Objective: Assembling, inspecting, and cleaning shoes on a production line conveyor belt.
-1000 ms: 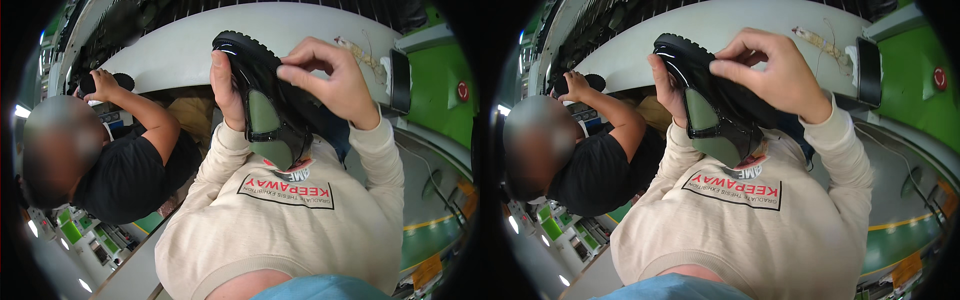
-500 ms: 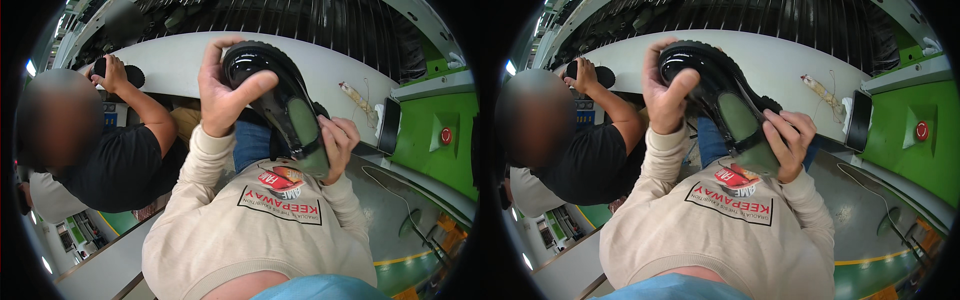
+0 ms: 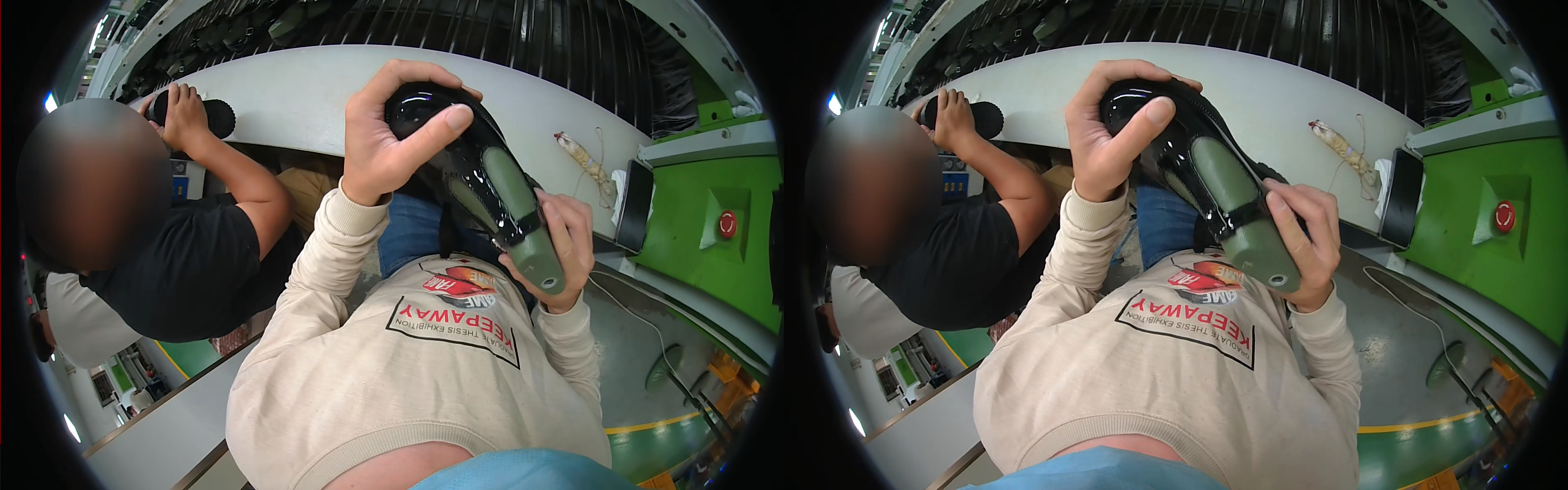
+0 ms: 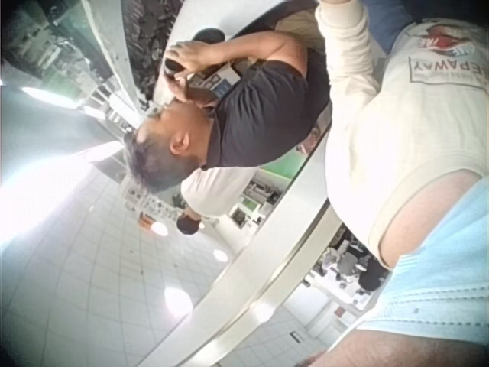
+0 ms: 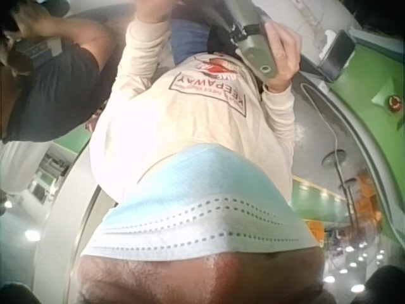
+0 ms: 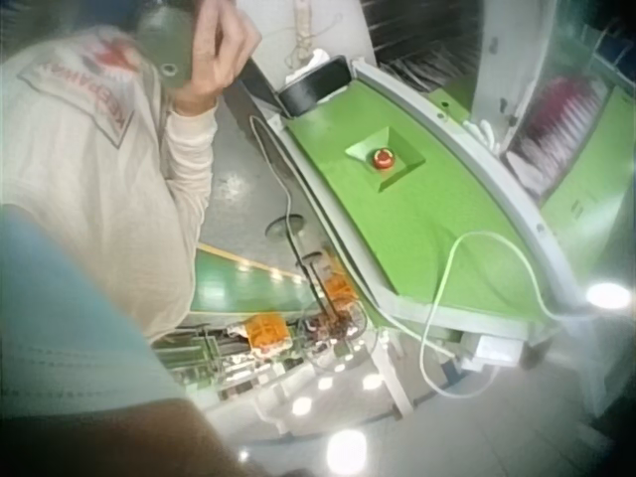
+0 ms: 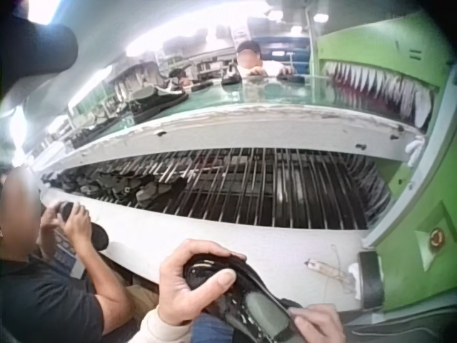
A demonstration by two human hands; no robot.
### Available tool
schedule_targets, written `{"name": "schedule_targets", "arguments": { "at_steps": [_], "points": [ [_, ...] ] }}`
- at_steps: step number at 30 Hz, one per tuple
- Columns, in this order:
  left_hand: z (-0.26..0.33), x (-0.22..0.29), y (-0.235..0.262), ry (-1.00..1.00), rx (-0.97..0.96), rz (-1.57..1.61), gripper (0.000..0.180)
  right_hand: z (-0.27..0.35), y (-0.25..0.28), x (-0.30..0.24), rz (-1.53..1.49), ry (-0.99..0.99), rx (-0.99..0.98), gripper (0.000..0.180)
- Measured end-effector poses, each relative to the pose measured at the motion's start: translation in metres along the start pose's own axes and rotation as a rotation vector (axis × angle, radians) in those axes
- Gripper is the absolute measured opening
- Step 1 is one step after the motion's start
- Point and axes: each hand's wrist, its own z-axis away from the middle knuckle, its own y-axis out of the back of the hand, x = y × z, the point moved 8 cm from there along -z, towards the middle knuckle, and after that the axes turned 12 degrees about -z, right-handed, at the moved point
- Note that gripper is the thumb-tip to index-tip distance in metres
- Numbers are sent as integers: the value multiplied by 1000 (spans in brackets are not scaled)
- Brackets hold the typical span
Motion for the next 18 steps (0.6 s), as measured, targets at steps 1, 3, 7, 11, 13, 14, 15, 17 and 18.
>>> {"name": "schedule_targets", "arguments": {
  "at_steps": [1, 3, 7, 11, 13, 14, 15, 17, 18],
  "points": [
    [0, -6, -2, -2, 0, 7, 31, -7, 4, 0, -24, -16, 2, 86],
    [5, -26, -2, 104, 57, 111, 34, -29, 19, -2, -83, -57, -12, 71],
    [21, -60, -18, 173, -91, -35, 60, -86, 54, 1, -30, -61, 14, 61],
    [20, -36, -31, -63, -206, -101, 129, -142, 53, 5, 101, -57, -213, 49],
    [11, 9, -45, -232, -184, -223, 130, -158, 36, 7, 117, -73, -316, 45],
    [8, 25, -50, -305, -154, -284, 128, -163, 24, 3, 140, -18, -339, 43],
    [5, 27, -51, -311, -163, -282, 128, -167, 14, 0, 159, 38, -366, 42],
    [0, 30, -47, -311, -83, -421, 124, -178, 11, -6, 103, 94, -300, 46],
    [-8, 26, -43, -272, -21, -366, 118, -182, 15, -10, 43, 154, -241, 51]
  ]
}}
